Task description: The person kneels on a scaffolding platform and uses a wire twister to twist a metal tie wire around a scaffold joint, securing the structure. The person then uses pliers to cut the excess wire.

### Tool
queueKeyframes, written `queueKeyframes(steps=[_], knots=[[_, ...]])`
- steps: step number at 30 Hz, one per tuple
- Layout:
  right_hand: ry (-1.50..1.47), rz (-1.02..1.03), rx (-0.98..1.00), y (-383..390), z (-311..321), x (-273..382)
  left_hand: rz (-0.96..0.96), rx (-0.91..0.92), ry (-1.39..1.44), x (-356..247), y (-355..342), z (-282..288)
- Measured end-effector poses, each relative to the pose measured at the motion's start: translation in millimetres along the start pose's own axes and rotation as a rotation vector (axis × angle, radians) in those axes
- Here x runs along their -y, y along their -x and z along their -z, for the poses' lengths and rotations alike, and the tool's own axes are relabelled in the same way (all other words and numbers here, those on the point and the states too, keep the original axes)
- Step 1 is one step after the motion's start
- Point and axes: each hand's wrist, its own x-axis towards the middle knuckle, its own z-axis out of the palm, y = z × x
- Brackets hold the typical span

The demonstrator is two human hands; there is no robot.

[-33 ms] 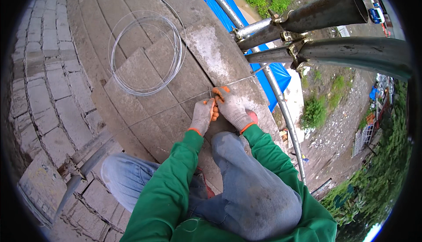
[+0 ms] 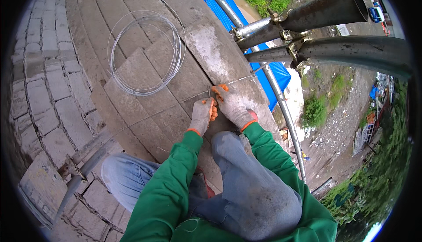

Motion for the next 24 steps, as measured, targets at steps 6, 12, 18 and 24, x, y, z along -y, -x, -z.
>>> queueKeyframes(steps=[6, 12, 18, 24], knots=[[0.291, 0.147, 0.101, -21, 15, 7, 0.055, 0.083, 0.06, -8, -12, 18], [0.225, 0.103, 0.032, -23, 9, 8, -0.578, -0.266, -1.036, -58, -1, 21], [0.402, 0.034, 0.138, -36, 8, 10, -0.924, -0.189, -0.883, -54, -3, 15], [-0.138, -0.198, -0.033, 0, -1, 12, -1.094, -0.178, -0.885, -50, -30, 34]])
